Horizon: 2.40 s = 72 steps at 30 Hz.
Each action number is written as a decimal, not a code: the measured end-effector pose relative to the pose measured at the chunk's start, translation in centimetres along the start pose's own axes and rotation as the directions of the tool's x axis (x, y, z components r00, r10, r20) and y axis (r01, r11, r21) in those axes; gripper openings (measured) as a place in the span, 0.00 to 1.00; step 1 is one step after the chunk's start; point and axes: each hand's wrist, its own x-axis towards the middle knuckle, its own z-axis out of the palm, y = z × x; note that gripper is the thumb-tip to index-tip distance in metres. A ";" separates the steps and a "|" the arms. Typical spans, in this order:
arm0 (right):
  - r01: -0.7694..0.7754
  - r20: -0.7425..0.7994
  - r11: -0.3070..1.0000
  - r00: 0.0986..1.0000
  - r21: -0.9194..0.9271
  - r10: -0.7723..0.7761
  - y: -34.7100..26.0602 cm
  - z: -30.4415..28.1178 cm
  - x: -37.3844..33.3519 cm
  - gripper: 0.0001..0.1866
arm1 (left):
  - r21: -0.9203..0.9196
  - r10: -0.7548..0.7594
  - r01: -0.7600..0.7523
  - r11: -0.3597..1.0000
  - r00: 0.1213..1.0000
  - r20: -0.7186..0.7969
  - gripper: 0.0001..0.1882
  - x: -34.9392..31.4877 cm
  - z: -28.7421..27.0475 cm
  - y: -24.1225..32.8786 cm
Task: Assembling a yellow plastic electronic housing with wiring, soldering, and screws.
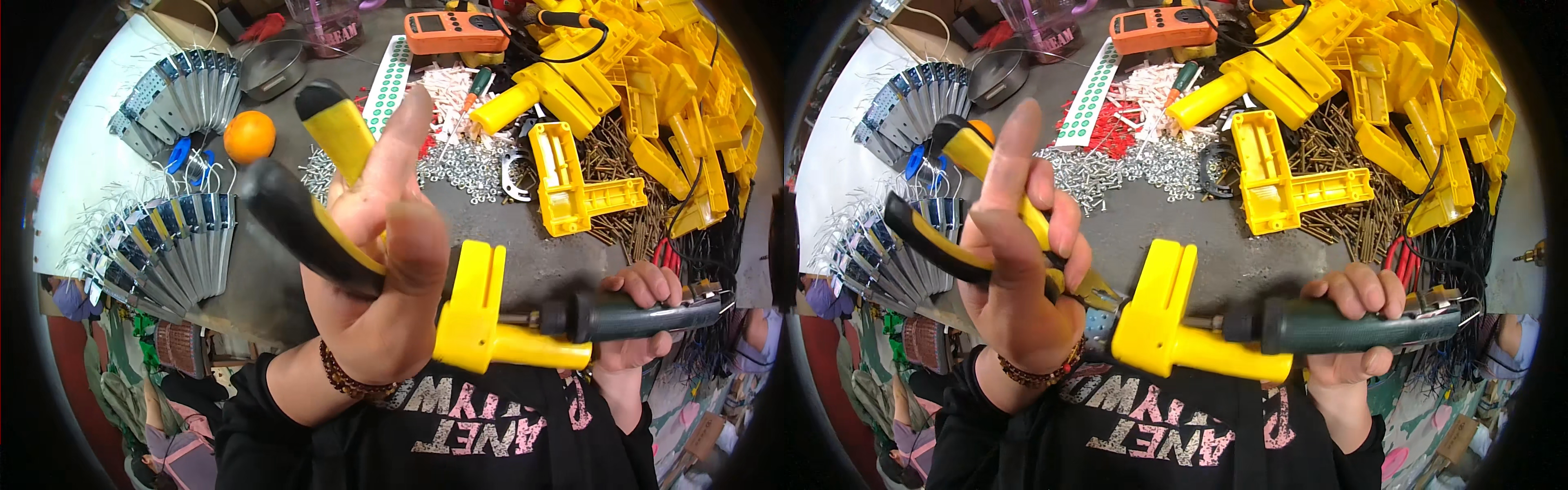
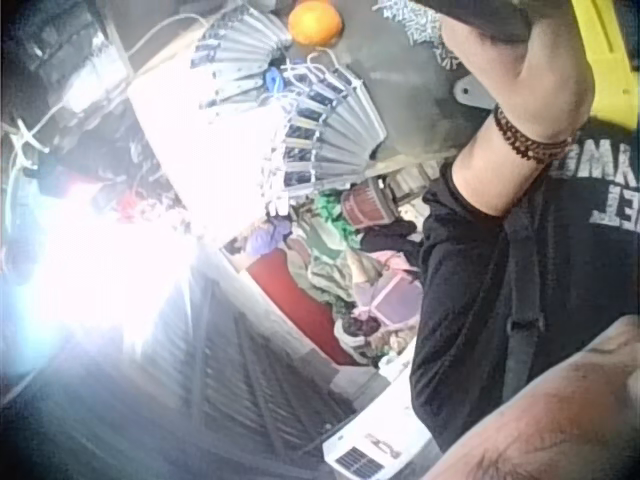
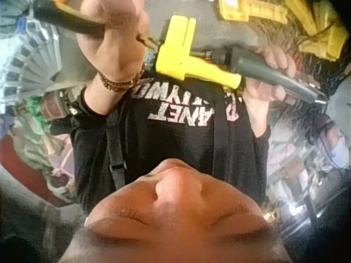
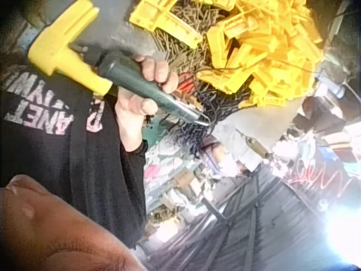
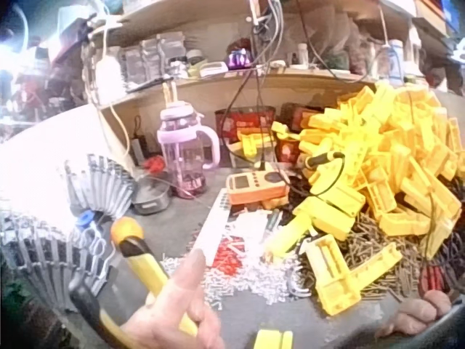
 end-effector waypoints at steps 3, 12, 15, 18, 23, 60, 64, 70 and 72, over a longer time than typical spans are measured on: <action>-0.038 0.003 0.989 0.999 -0.143 0.039 -0.6 1.3 -0.4 0.25 | -0.181 -0.109 0.113 0.977 0.994 0.027 0.50 -0.5 -0.5 -0.3; -0.103 -0.221 0.787 0.974 -0.608 -0.043 -18.8 2.2 2.5 0.25 | 0.100 0.370 -0.364 0.926 0.818 -0.440 0.35 -2.7 -13.9 0.2; -0.209 -0.184 -0.011 0.884 -0.978 -0.430 -27.9 -1.4 3.4 0.25 | -0.012 0.459 -0.540 0.841 0.727 -0.510 0.35 -0.9 -17.4 -2.6; -0.120 0.396 -0.848 0.845 -0.516 -0.360 -21.2 1.3 4.8 0.28 | 0.267 0.762 -0.749 0.606 0.451 -0.464 0.29 -1.1 -17.0 -5.3; 0.203 -0.028 -0.316 0.802 -0.927 0.597 -3.1 6.2 2.9 0.29 | 0.382 0.626 -0.498 0.779 0.652 -0.428 0.29 -8.4 -17.0 -10.2; 0.582 0.339 -0.464 0.793 -0.668 0.507 -1.3 3.3 2.2 0.17 | -0.065 0.003 -0.010 0.998 0.994 -0.106 0.23 -5.5 -7.3 -1.3; 0.664 0.570 -0.314 0.745 -0.678 0.346 0.4 8.7 4.2 0.18 | 0.134 0.265 -0.262 0.956 0.964 -0.002 0.18 -6.6 -4.9 -2.7; 0.704 0.654 -0.146 0.703 -0.695 0.281 5.7 10.2 6.6 0.18 | 0.156 0.413 -0.425 0.891 0.905 0.108 0.17 -6.0 -3.6 -0.3; 0.692 0.670 0.016 0.692 -0.721 0.268 6.1 10.2 6.6 0.16 | 0.152 0.451 -0.461 0.874 0.887 0.100 0.18 -6.0 -3.8 -0.3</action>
